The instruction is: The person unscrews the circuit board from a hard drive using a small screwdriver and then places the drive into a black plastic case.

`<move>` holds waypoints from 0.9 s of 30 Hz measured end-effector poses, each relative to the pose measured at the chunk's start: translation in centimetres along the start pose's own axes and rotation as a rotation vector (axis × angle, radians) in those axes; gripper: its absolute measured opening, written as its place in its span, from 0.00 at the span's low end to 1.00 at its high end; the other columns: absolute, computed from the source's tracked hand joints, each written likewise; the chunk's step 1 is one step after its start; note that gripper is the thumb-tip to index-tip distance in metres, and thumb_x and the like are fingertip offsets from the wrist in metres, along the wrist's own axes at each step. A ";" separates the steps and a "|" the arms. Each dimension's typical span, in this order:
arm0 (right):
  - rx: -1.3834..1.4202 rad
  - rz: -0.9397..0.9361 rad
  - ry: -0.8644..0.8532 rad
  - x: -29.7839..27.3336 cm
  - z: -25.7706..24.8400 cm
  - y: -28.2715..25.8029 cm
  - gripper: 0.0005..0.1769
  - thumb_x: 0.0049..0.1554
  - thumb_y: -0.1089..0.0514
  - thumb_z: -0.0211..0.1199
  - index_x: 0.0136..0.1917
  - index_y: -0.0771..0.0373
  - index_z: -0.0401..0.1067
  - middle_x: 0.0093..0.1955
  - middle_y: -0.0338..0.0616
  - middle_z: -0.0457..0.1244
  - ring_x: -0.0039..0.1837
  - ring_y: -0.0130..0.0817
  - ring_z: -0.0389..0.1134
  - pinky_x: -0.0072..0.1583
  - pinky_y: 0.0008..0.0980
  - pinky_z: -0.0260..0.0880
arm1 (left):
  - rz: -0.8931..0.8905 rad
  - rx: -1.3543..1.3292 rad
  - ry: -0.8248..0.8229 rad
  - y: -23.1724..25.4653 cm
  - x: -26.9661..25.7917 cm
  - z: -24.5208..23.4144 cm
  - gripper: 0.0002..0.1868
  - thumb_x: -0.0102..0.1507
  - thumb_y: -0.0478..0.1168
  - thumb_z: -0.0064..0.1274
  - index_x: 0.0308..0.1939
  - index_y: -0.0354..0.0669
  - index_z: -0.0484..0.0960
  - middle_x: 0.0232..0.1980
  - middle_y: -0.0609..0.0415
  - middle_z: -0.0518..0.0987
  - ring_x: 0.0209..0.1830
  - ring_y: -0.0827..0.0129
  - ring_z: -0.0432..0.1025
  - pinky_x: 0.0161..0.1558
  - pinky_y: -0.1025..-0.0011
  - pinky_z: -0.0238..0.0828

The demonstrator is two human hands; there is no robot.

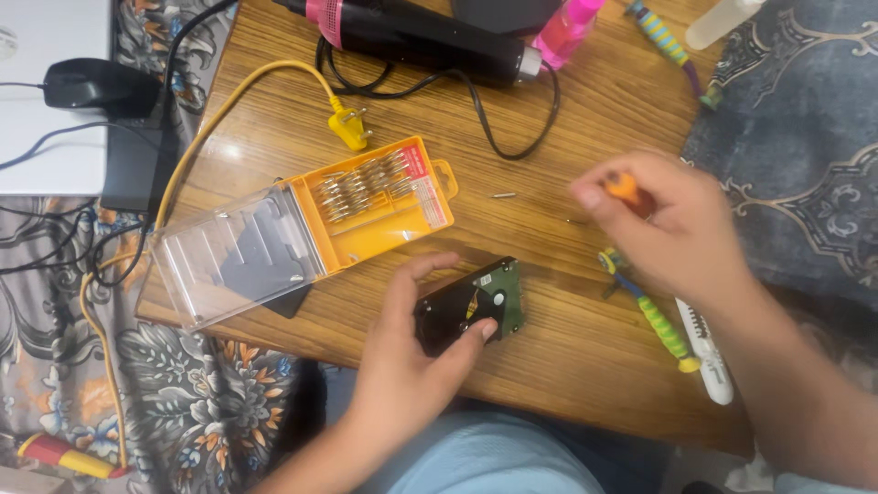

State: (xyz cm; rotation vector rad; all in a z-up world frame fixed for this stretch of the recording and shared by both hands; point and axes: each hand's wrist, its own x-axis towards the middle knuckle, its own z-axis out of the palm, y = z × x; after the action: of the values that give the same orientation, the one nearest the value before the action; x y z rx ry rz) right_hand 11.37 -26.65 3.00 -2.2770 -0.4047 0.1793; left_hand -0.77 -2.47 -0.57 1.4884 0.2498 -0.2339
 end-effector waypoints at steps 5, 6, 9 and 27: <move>-0.260 -0.234 -0.104 1.7 1.4 -1.3 0.11 0.57 0.57 0.69 0.55 0.57 0.78 0.45 0.41 0.65 0.46 0.34 0.69 0.44 0.31 0.69 | 0.110 0.247 -0.019 1.0 0.1 -0.4 0.43 0.53 0.39 0.70 0.68 0.45 0.63 0.50 0.49 0.82 0.50 0.67 0.80 0.51 0.68 0.77; -0.281 -0.277 -0.131 1.9 1.9 -1.4 0.12 0.57 0.56 0.70 0.55 0.57 0.77 0.46 0.42 0.65 0.47 0.35 0.70 0.44 0.32 0.71 | 0.090 0.233 -0.043 1.0 0.0 -0.4 0.43 0.53 0.39 0.69 0.68 0.45 0.62 0.50 0.50 0.82 0.50 0.67 0.81 0.51 0.68 0.77; -0.458 -0.288 -0.129 2.6 2.8 -1.7 0.15 0.54 0.55 0.72 0.56 0.55 0.79 0.47 0.41 0.67 0.45 0.42 0.70 0.42 0.41 0.69 | 0.137 0.113 -0.070 0.7 -0.1 -0.4 0.40 0.57 0.38 0.66 0.69 0.44 0.61 0.52 0.50 0.83 0.53 0.67 0.80 0.54 0.68 0.76; -0.010 -0.053 -0.432 -0.9 3.0 -6.9 0.09 0.52 0.56 0.69 0.46 0.58 0.77 0.44 0.38 0.68 0.48 0.29 0.71 0.42 0.30 0.74 | 0.346 0.057 0.087 -0.9 -0.5 0.3 0.10 0.70 0.37 0.54 0.54 0.39 0.77 0.44 0.51 0.85 0.42 0.73 0.81 0.45 0.75 0.78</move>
State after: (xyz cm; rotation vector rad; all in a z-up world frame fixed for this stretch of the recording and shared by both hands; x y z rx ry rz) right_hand 8.20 -20.48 6.08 -2.2279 -0.6874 0.6480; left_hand -1.50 -2.86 -1.25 1.5728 0.0521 0.1022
